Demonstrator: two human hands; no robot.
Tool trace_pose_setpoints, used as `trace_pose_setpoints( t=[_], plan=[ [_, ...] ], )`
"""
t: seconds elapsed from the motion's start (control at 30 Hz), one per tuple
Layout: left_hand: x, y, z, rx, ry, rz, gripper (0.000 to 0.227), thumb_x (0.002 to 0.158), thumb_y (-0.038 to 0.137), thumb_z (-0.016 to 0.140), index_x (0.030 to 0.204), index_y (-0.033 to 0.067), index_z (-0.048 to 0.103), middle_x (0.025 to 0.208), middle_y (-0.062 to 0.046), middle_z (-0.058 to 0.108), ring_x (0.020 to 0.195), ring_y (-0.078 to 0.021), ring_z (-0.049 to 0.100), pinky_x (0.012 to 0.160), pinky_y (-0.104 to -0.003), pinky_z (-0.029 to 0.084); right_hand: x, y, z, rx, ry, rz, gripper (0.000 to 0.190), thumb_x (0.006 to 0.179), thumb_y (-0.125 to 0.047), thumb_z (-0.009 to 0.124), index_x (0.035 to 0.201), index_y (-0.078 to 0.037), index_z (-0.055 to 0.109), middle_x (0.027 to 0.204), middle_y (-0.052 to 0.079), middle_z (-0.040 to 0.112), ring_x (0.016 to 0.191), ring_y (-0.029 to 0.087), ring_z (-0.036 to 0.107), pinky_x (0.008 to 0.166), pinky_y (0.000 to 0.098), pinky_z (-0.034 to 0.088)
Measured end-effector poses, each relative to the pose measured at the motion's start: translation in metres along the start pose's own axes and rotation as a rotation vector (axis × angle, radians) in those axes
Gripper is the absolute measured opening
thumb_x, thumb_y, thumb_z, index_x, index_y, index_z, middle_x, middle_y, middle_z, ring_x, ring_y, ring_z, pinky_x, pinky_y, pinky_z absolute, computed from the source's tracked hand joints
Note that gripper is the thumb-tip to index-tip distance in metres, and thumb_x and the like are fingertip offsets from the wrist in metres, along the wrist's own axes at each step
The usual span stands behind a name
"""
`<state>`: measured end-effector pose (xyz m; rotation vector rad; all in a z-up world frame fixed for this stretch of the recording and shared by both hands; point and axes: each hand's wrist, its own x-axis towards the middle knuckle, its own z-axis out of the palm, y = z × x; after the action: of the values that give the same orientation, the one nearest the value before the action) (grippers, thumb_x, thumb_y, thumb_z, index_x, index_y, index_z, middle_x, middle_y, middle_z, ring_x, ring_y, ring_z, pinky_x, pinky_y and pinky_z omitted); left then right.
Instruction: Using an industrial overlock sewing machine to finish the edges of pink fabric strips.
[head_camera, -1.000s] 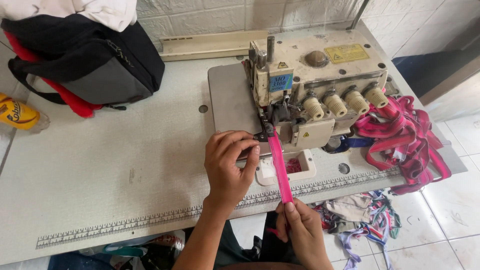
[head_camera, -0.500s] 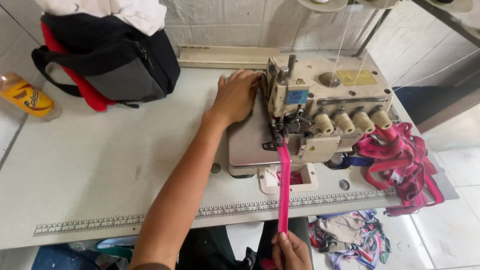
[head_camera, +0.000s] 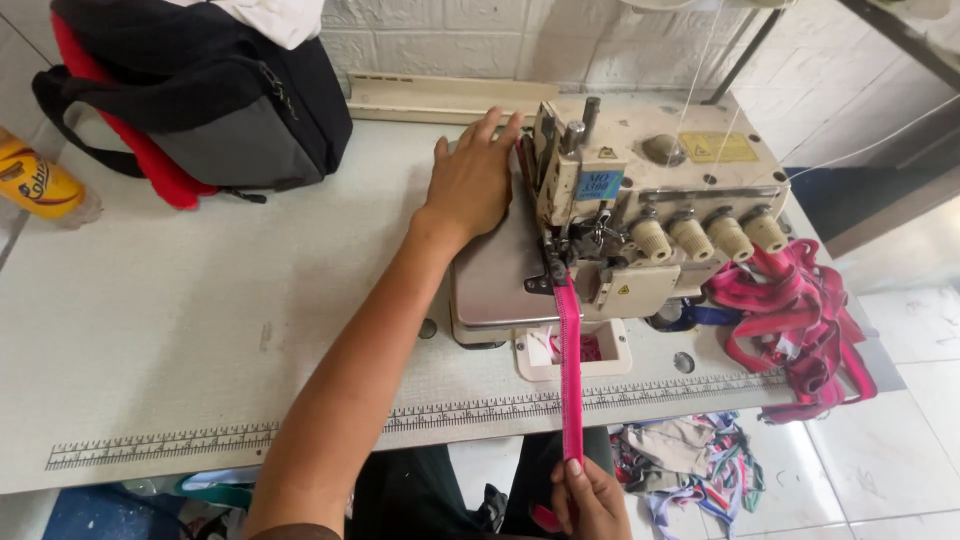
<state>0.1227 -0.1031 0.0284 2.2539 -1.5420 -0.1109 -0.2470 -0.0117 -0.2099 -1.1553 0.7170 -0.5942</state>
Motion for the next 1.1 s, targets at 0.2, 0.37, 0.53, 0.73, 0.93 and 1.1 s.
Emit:
trace_pose_setpoints(
  t=[0.2,0.37,0.53,0.73,0.93,1.1],
  plan=[
    [-0.001,-0.014,-0.01,0.186,-0.146,0.133,0.063,0.096,0.006,0.033,0.157,0.0196,0.035,0.163,-0.021,0.029,0.151,-0.0408,0.024,0.111,-0.066,0.028,0.0,-0.003,-0.006,-0.043,-0.011,-0.064,0.039,0.104,-0.028,0.052,0.085,0.003,0.067,0.038,0.012,0.05,0.03,0.013,0.036,0.035,0.0243,0.023],
    [-0.064,-0.008,-0.03,0.25,-0.177,0.02,0.059,0.108,0.045,0.026,0.16,0.0171,0.029,0.165,-0.021,0.022,0.149,-0.0412,0.021,0.115,-0.063,0.02,0.0,0.009,-0.03,-0.007,0.041,-0.044,0.037,0.104,-0.027,0.052,0.087,0.003,0.068,0.037,0.013,0.049,0.029,0.015,0.037,0.034,0.0248,0.021],
    [-0.114,-0.021,-0.02,0.284,0.042,0.1,0.057,0.106,0.044,0.043,0.152,0.01,0.046,0.144,-0.024,0.054,0.136,-0.0458,0.046,0.109,-0.067,0.033,-0.005,-0.003,-0.024,-0.068,0.024,-0.028,0.039,0.104,-0.026,0.051,0.086,0.003,0.069,0.038,0.011,0.045,0.033,0.015,0.035,0.037,0.0266,0.023],
    [-0.12,0.021,-0.045,-0.055,0.135,0.203,0.037,0.105,0.019,0.047,0.137,0.0036,0.059,0.145,-0.02,0.055,0.129,-0.0332,0.056,0.101,-0.044,0.056,-0.04,-0.04,-0.01,-0.049,-0.045,-0.051,0.046,0.092,-0.022,0.066,0.07,0.016,0.08,0.043,0.011,0.056,0.034,0.018,0.05,0.035,0.0282,0.032],
    [-0.059,0.01,-0.023,-0.02,-0.041,0.252,0.043,0.103,0.017,0.043,0.142,0.0034,0.055,0.146,-0.013,0.054,0.143,-0.0331,0.042,0.121,-0.059,0.026,-0.048,-0.049,-0.012,-0.402,-0.115,-0.236,0.052,0.084,-0.048,0.071,0.058,-0.005,0.084,0.049,0.007,0.082,0.037,0.015,0.076,0.033,0.0237,0.054],
    [-0.007,-0.017,-0.001,-0.11,-0.013,0.234,0.054,0.104,0.037,0.043,0.148,0.0077,0.051,0.16,-0.018,0.039,0.149,-0.0362,0.032,0.119,-0.062,0.015,-0.052,-0.007,-0.029,-0.284,-0.167,-0.187,0.039,0.088,-0.031,0.07,0.062,-0.003,0.077,0.055,0.006,0.074,0.044,0.017,0.068,0.041,0.0276,0.052]
  ],
)
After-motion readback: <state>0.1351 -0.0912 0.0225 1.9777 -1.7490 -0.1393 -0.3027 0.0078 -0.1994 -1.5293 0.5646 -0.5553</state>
